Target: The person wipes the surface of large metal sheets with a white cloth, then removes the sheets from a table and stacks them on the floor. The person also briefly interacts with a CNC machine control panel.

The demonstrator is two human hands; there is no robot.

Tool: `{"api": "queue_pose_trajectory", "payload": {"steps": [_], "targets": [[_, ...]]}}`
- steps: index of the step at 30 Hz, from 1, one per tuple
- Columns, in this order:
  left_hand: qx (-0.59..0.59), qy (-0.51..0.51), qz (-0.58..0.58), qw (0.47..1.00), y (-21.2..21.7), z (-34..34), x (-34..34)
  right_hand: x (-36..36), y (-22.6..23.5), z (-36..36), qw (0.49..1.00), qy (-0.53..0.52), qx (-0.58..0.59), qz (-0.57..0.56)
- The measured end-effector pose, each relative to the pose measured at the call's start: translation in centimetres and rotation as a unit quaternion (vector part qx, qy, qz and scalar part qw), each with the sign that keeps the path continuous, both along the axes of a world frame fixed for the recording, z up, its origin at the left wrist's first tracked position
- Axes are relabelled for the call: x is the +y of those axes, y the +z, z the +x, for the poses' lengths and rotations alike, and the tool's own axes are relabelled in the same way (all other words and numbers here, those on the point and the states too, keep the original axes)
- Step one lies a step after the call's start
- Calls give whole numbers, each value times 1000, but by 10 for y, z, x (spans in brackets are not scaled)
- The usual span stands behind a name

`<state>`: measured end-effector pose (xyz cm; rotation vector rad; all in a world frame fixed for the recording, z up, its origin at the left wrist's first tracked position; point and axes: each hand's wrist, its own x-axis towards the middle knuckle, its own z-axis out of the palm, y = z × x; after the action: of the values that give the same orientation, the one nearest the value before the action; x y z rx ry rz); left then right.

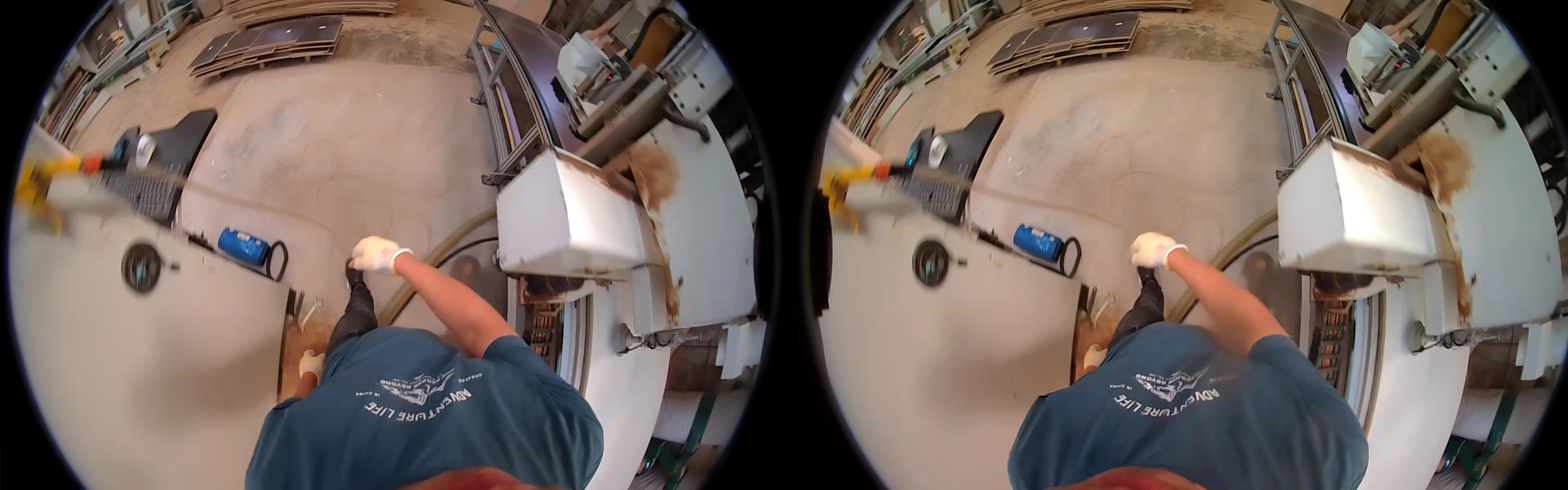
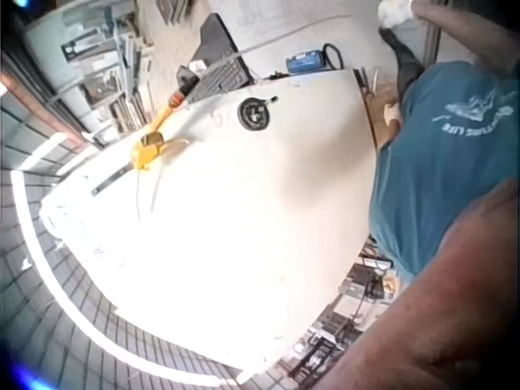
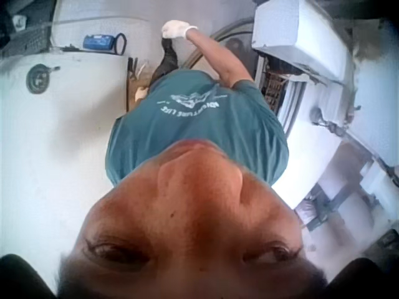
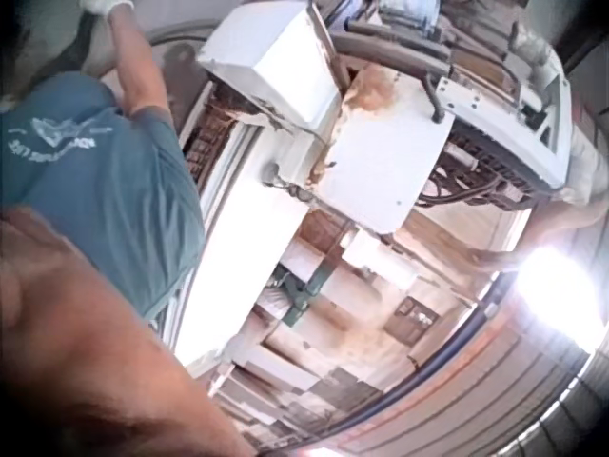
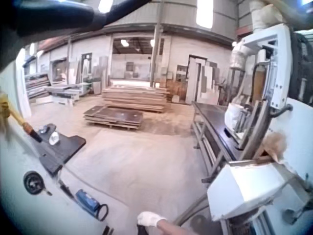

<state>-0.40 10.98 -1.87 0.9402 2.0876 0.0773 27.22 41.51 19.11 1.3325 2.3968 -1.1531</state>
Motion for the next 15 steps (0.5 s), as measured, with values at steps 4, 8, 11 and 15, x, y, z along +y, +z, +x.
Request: {"api": "queue_pose_trajectory", "payload": {"steps": [4,8,11,15], "targets": [[-165,81,59,981,-54,-38,164,194,-4,31,996,-88,-24,8],[-282,31,97,954,9,-35,304,281,-85,134,965,-217,-137,51],[-270,216,99,933,49,-22,386,318,-163,211,961,-274,16,44],[-35,0,-25,999,8,-32,354,336,-237,270,962,40,-255,-89]]}}
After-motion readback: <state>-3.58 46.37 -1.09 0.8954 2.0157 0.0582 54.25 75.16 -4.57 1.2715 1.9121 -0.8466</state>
